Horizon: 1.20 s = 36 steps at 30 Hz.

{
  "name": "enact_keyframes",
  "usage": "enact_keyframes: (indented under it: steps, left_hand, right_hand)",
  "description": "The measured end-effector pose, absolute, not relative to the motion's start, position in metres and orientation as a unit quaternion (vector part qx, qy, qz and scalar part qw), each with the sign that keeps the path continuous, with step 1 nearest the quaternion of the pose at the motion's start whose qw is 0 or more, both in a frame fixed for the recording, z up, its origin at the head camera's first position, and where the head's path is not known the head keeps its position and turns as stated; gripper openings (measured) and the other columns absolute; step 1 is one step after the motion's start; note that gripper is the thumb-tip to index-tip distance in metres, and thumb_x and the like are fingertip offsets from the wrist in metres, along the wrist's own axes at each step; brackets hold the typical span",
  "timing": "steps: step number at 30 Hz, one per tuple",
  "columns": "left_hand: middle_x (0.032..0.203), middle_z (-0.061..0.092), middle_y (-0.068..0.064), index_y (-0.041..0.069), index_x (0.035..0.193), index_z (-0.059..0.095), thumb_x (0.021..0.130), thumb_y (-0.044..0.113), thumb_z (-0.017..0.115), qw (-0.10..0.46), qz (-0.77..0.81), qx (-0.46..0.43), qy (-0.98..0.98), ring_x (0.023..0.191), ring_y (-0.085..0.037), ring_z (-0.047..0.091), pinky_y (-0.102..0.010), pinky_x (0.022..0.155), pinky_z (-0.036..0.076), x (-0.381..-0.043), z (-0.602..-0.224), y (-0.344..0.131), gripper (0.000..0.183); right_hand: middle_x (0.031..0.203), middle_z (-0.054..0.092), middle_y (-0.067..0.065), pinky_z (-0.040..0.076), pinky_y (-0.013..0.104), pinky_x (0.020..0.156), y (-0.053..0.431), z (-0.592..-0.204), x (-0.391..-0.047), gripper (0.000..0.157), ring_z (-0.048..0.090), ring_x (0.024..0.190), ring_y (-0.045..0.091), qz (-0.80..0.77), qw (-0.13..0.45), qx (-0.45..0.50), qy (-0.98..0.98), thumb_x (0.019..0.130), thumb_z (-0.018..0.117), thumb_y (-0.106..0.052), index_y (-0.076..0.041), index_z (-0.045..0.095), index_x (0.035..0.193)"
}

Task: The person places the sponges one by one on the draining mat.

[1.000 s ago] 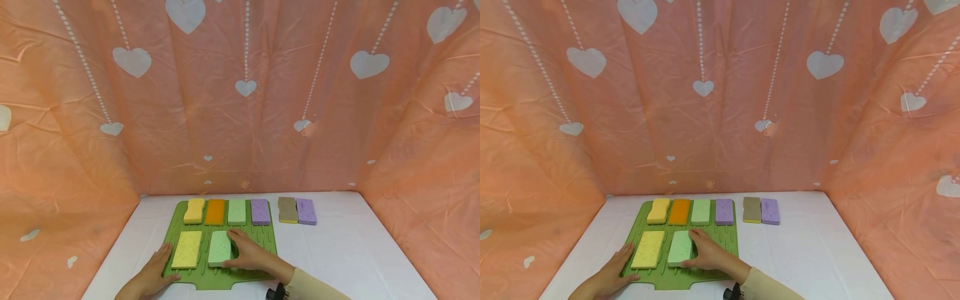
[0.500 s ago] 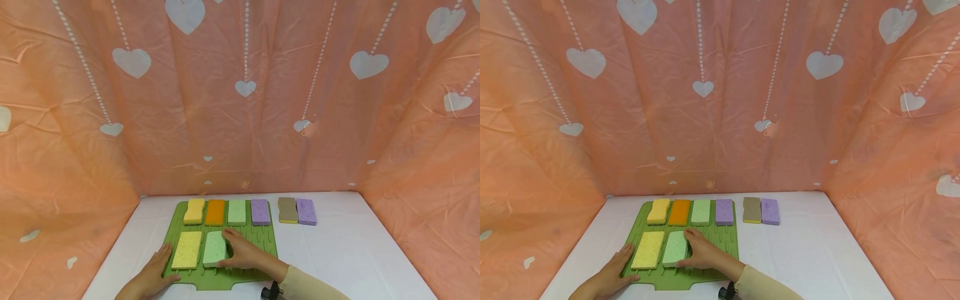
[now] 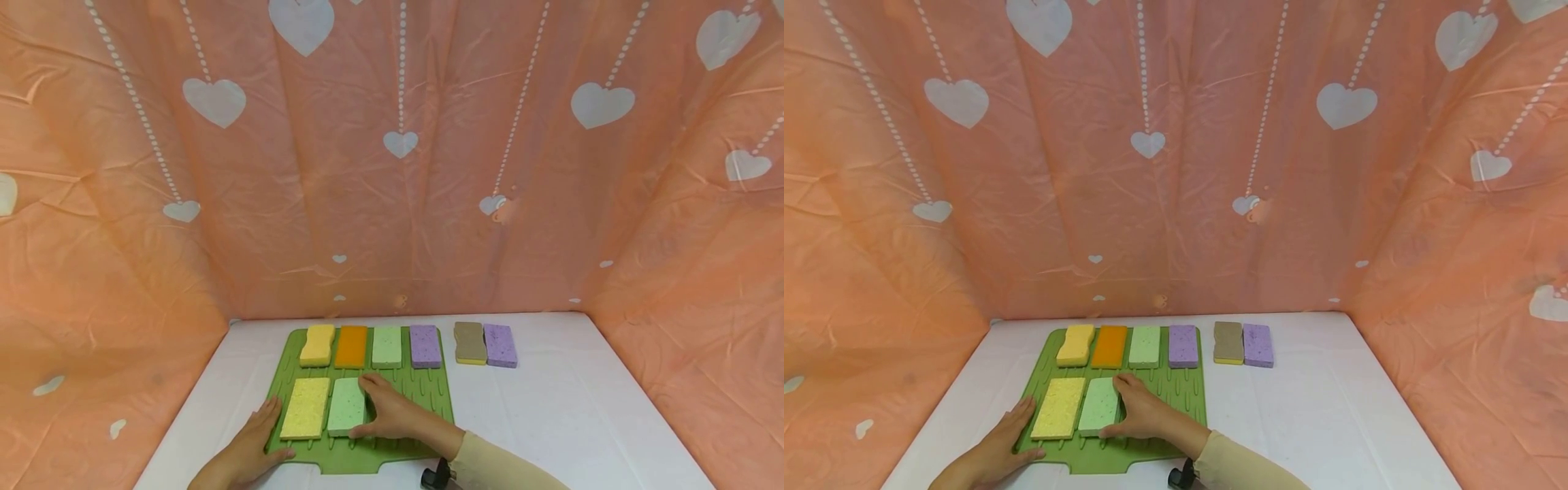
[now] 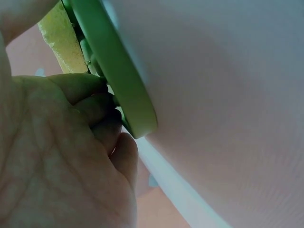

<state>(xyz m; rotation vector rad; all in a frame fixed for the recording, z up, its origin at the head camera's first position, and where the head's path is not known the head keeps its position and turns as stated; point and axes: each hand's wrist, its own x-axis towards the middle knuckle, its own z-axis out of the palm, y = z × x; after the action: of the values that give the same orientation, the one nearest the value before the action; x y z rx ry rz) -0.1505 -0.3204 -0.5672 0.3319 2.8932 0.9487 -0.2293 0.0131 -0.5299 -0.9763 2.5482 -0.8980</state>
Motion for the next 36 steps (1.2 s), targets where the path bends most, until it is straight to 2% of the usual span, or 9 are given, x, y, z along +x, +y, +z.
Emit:
enact_keyframes:
  steps: [17,28,36]
  left_hand:
    - [0.168,0.020,-0.041,-0.021,0.158,0.026,0.087,0.050,0.087,0.050,0.315,0.105,0.942,0.157,-0.058,0.015,0.006,0.096,-0.014,-0.1479,-0.5635,-0.3173,0.118]
    - [0.168,0.021,-0.040,-0.019,0.159,0.027,0.086,0.053,0.086,0.043,0.309,0.103,0.945,0.157,-0.058,0.016,0.006,0.098,-0.014,-0.1499,-0.5657,-0.3173,0.118]
    - [0.169,0.020,-0.040,-0.019,0.159,0.026,0.086,0.054,0.086,0.050,0.313,0.102,0.943,0.158,-0.057,0.015,0.006,0.097,-0.014,-0.1504,-0.5657,-0.3181,0.120]
  right_hand:
    - [0.173,0.029,0.011,0.048,0.042,0.119,0.0091,-0.5291,-0.2284,0.111,0.036,0.158,0.029,-0.302,0.146,-0.333,0.881,0.087,0.090,-0.050,-0.004,0.030,0.169]
    - [0.176,0.025,0.011,0.046,0.046,0.120,0.0108,-0.5320,-0.2292,0.114,0.032,0.160,0.031,-0.313,0.153,-0.329,0.878,0.087,0.089,-0.052,-0.006,0.027,0.170]
    - [0.177,0.023,0.015,0.045,0.053,0.121,0.0171,-0.5306,-0.2298,0.109,0.030,0.160,0.034,-0.334,0.153,-0.320,0.874,0.092,0.083,-0.055,-0.006,0.026,0.171]
